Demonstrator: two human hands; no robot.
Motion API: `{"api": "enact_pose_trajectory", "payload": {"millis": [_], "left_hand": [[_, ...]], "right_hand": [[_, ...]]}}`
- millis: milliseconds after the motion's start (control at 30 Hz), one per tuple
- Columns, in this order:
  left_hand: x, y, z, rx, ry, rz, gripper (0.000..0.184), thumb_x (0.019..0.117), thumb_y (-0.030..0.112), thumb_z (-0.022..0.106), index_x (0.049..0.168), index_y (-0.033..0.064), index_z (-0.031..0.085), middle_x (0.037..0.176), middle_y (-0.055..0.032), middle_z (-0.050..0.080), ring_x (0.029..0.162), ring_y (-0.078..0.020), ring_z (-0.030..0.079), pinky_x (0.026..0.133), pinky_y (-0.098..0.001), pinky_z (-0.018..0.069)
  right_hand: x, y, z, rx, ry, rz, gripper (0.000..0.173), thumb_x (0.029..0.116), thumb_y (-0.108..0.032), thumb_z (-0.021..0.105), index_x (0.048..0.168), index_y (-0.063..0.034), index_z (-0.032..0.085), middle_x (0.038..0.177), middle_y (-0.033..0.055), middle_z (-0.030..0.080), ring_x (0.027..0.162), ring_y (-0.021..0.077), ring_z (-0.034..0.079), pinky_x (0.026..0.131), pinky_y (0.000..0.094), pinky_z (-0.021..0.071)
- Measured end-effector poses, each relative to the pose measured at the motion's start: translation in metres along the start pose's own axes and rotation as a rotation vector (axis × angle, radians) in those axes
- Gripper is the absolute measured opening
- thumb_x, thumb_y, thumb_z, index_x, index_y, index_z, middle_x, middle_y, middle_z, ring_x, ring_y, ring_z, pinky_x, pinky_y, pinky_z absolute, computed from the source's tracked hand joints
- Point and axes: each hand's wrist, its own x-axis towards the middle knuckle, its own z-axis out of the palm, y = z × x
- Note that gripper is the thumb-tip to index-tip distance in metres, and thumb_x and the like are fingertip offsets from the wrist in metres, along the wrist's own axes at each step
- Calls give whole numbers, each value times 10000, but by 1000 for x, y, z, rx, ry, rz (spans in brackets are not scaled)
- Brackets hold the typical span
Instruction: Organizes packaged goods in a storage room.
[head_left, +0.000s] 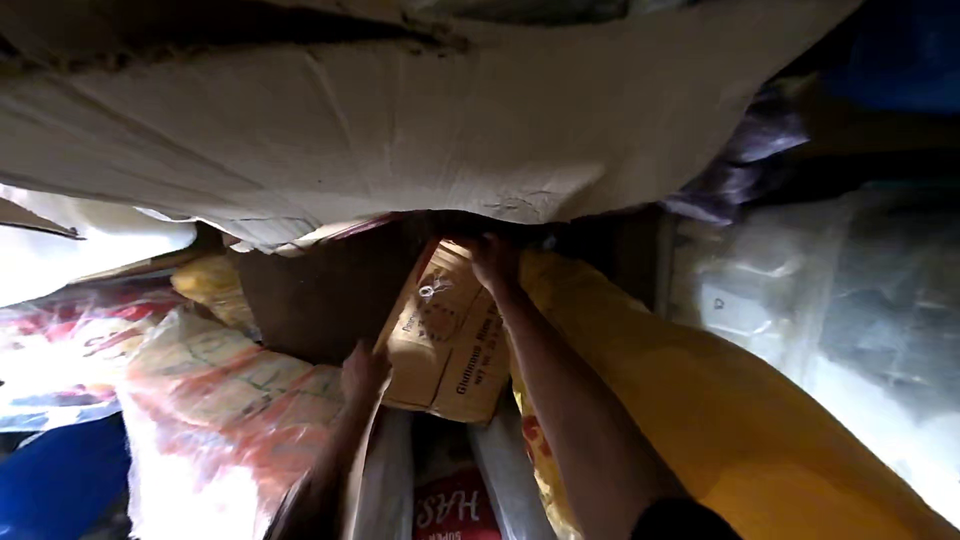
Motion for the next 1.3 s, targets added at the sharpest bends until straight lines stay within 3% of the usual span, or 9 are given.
{"api": "enact_pose_trajectory", "payload": {"millis": [133,233,700,867,933,1067,1167,1200,1300], "left_hand": [[40,111,-28,105,164,605,710,963,329,714,1553,55,430,1643,-240,312,1538,-446,233,1225,-628,218],[77,176,-13,447,92,861,720,958,422,713,1552,120,443,1582,-168,446,1476,-397,385,1193,-614,300],[73,156,-24,326,15,694,287,1011,258,658,1234,90,724,1305,-202,656,1304,-401,563,1083,-590,449],[100,93,-65,126,176,683,298,1021,266,639,1193,40,732,1209,-233,694,1190,-415,628,1044,-615,460],[106,69,-82,69,301,701,304,1019,253,650,1125,-21,731,1137,-259,709,1104,-429,673,995,-632,493],[99,74,-88,181,382,682,286,1031,195,626,1040,-77,716,1075,-303,702,1076,-490,670,956,-682,485],[92,84,-86,342,331,547,353,1033,261,626,1189,-50,686,1237,-320,652,1232,-502,592,1059,-676,424],[83,84,-85,352,311,523,446,1019,290,643,1308,-50,625,1374,-349,560,1343,-530,487,1129,-684,344],[12,85,-72,23,232,530,894,942,433,700,1587,-34,295,1649,-364,133,1526,-558,127,1223,-666,170]], "right_hand": [[-37,45,-18,-462,26,38,737,931,-418,701,1543,-89,456,1657,243,260,1540,452,196,1203,693,178],[-47,52,-39,-555,-62,33,958,783,-467,839,1579,-151,409,1686,250,159,1554,476,110,1189,734,142],[40,66,-117,-522,-192,227,632,863,-240,781,1415,-24,563,1383,295,574,1309,490,527,1029,719,412],[91,129,-47,-330,603,-65,422,1037,-327,548,1227,25,684,1220,228,689,1190,347,641,1077,500,472],[59,81,-84,-351,66,31,479,1045,-360,548,1396,-37,577,1421,168,587,1357,292,525,1145,482,414],[42,7,-21,-238,-114,87,487,1025,-364,584,1368,-20,617,1424,222,583,1368,386,509,1130,578,403],[-23,-10,49,-116,341,-217,522,888,-382,622,1214,19,696,1337,340,586,1308,512,506,1091,698,359],[-61,-33,17,-77,25,-117,544,1004,-347,582,1453,-42,552,1572,301,384,1485,462,323,1197,641,257],[-193,-31,-50,157,392,-343,396,940,-194,645,1326,-134,707,1348,203,655,1287,370,594,1057,507,482]]}}
